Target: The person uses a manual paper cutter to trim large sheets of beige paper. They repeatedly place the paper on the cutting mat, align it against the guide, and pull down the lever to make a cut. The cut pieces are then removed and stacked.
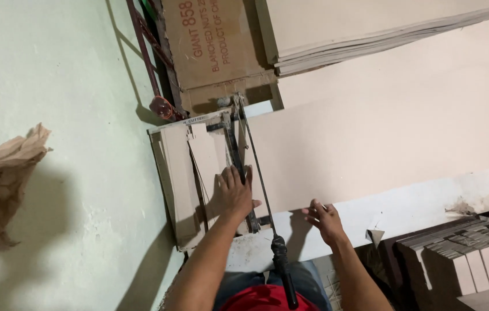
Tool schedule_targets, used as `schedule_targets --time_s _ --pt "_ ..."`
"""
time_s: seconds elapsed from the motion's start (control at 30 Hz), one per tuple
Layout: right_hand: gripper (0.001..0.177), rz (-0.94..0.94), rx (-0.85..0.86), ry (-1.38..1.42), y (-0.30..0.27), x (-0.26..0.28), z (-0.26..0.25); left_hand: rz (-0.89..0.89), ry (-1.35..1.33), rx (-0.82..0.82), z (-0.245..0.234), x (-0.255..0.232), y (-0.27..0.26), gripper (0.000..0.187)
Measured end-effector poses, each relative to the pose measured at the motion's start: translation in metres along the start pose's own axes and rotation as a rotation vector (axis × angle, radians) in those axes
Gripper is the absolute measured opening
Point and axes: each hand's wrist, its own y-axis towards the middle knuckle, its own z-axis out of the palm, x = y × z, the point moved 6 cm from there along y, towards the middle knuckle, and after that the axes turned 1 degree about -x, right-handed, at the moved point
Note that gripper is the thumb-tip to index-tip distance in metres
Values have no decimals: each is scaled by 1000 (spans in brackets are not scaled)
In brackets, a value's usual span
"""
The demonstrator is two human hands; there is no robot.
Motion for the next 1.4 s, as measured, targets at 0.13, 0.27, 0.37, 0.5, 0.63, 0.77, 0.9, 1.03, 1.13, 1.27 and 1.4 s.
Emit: schedule_targets --time_s 0.13,0.27,0.37,0.5,0.63,0.77,0.9,1.03,1.13,1.27,1.4 --pt "40 37 50 -476 13 -3 0 -165 140 130 20 -4 20 103" --pt "33 -269 242 -1107 -132 66 86 -231 281 37 70 10 59 142" --pt "114 -312 351 -1549 -225 54 120 -267 294 122 83 11 73 145" --pt "93 -193 302 -1688 -154 -51 99 -177 182 106 53 5 49 125" --pt "67 -465 87 -1504 -89 -106 76 -158 115 97 48 -1 47 126" --pt "74 -435 149 -1424 -82 -111 72 -155 121 116 47 3 43 130" --pt "87 -397 196 -1261 -182 3 91 -80 213 56 46 4 23 123" --pt "76 -33 331 -861 -223 74 87 427 171 -187 99 -18 43 38" --pt "53 -14 210 -549 -98 35 44 514 -42 -152 157 1 63 19" --pt "102 29 -227 57 -18 24 -18 651 356 -118 170 15 17 16" --pt "63 43 -19 313 45 1 -47 610 461 -201 82 43 -36 12"
